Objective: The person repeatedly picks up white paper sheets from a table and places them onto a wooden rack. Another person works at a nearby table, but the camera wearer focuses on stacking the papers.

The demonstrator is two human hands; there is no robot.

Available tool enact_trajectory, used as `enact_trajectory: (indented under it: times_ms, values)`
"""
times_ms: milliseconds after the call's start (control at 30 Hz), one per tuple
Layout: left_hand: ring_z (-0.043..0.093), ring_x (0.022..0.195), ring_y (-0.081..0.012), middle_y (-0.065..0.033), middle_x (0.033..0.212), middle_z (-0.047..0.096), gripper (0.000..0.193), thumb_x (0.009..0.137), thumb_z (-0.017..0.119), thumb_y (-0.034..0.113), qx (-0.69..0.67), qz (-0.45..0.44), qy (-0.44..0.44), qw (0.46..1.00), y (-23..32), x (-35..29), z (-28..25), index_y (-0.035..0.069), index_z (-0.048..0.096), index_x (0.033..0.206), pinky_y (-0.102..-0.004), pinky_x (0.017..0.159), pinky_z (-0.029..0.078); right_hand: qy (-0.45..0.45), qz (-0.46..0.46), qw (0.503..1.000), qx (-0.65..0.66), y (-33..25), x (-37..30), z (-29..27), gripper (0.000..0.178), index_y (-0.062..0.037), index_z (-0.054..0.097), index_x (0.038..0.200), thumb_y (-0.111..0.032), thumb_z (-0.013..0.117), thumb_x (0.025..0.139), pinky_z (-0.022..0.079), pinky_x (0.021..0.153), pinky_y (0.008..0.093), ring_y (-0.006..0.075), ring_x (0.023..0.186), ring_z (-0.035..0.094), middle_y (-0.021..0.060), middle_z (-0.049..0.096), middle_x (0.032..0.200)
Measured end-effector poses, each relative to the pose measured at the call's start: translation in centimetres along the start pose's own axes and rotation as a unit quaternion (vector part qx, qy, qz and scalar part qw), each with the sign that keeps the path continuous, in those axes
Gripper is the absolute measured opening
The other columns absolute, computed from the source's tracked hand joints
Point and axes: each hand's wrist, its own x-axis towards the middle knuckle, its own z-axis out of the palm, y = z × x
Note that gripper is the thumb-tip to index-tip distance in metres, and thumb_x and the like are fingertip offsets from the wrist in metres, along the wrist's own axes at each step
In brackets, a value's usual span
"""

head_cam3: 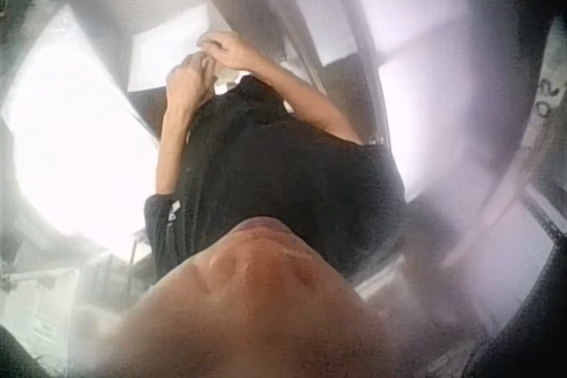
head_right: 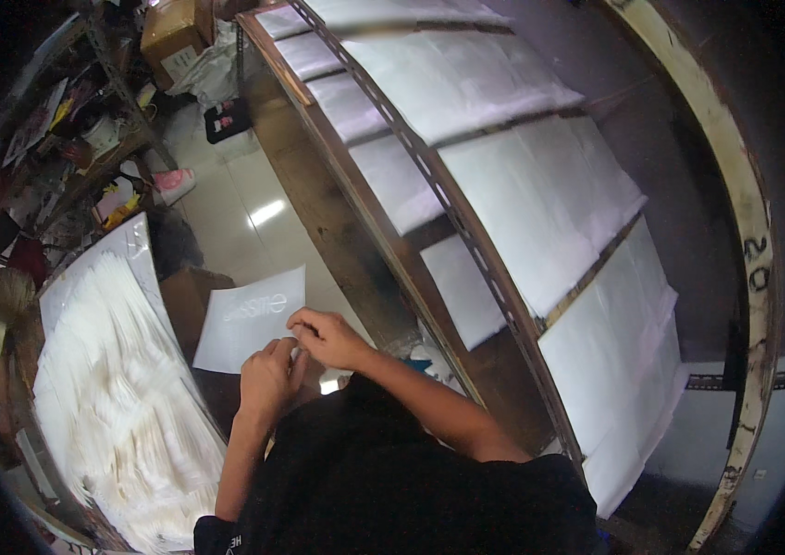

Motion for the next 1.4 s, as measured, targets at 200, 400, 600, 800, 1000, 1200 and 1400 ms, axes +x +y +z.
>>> enact_trajectory:
  times_ms: [200,400,600,800,1000,1200,1400]
  values:
    - [0.064,0.071,-0.0354,-0.0132,0.08,0.064,0.02,0.086,0.069,0.02,-0.126,0.005,-0.014,0.992,4.1,-5.4,5.0,0.004,0.064,0.097,-0.0443,0.066,0.051,0.12,-0.044,0.99,-0.064,8.8,-5.4,-8.3,0.02,-0.0059,0.055,0.11,-0.004,0.057,0.091,0.046,0.065,0.0271,0.0097,0.077,0.055,0.0024,0.058,0.083]
    - [0.066,0.075,-0.0365,-0.0148,0.086,0.067,0.022,0.087,0.067,0.022,-0.147,-0.089,-0.111,0.979,3.4,-11.7,12.1,0.004,0.063,0.1,-0.0449,0.069,0.052,0.39,0.158,0.907,-0.023,18.3,-13.0,-23.8,0.029,-0.0116,0.055,0.115,-0.022,0.066,0.091,0.04,0.061,0.0243,0.0075,0.073,0.048,-0.0037,0.056,0.092]
    - [0.066,0.082,-0.039,-0.0176,0.093,0.068,0.025,0.088,0.066,0.023,-0.147,-0.201,-0.193,0.949,-0.9,-18.6,17.8,0.005,0.063,0.104,-0.0469,0.074,0.053,0.523,0.232,0.797,0.193,35.7,-27.3,-43.7,0.021,-0.0157,0.06,0.11,-0.027,0.063,0.094,0.034,0.048,0.0206,0.0065,0.061,0.046,-0.0049,0.054,0.084]
    - [0.065,0.091,-0.039,-0.0189,0.099,0.067,0.026,0.089,0.063,0.024,-0.106,-0.282,-0.225,0.926,-2.1,-22.7,20.8,0.004,0.063,0.105,-0.0479,0.078,0.052,0.652,0.242,0.712,0.097,29.5,-21.3,-36.2,0.006,-0.0111,0.057,0.088,-0.015,0.061,0.09,0.03,0.039,0.0224,0.0082,0.051,0.043,-0.0011,0.05,0.068]
    - [0.065,0.092,-0.0377,-0.0172,0.097,0.068,0.026,0.089,0.062,0.024,-0.105,-0.285,-0.261,0.916,-2.5,-22.7,21.4,0.005,0.062,0.107,-0.047,0.08,0.051,0.619,0.289,0.728,-0.054,31.3,-23.2,-37.5,0.012,-0.0079,0.055,0.077,-0.012,0.06,0.087,0.028,0.037,0.0236,0.0094,0.045,0.04,0.0005,0.049,0.062]
    - [0.065,0.092,-0.0375,-0.0168,0.098,0.068,0.024,0.09,0.061,0.023,-0.119,-0.266,-0.214,0.932,-1.6,-21.3,22.2,0.007,0.062,0.108,-0.0469,0.08,0.05,0.592,0.317,0.738,-0.062,31.0,-23.0,-37.0,0.009,-0.0053,0.058,0.08,-0.011,0.061,0.086,0.03,0.039,0.0234,0.0097,0.046,0.042,0.0018,0.053,0.064]
    - [0.065,0.09,-0.0372,-0.0175,0.098,0.068,0.024,0.09,0.062,0.023,-0.096,-0.254,-0.227,0.935,-1.9,-21.5,22.5,0.004,0.063,0.105,-0.0467,0.079,0.051,0.608,0.312,0.725,-0.084,32.7,-23.5,-36.9,0.009,-0.0058,0.058,0.077,-0.01,0.062,0.084,0.031,0.039,0.0249,0.0101,0.047,0.046,0.0026,0.055,0.064]
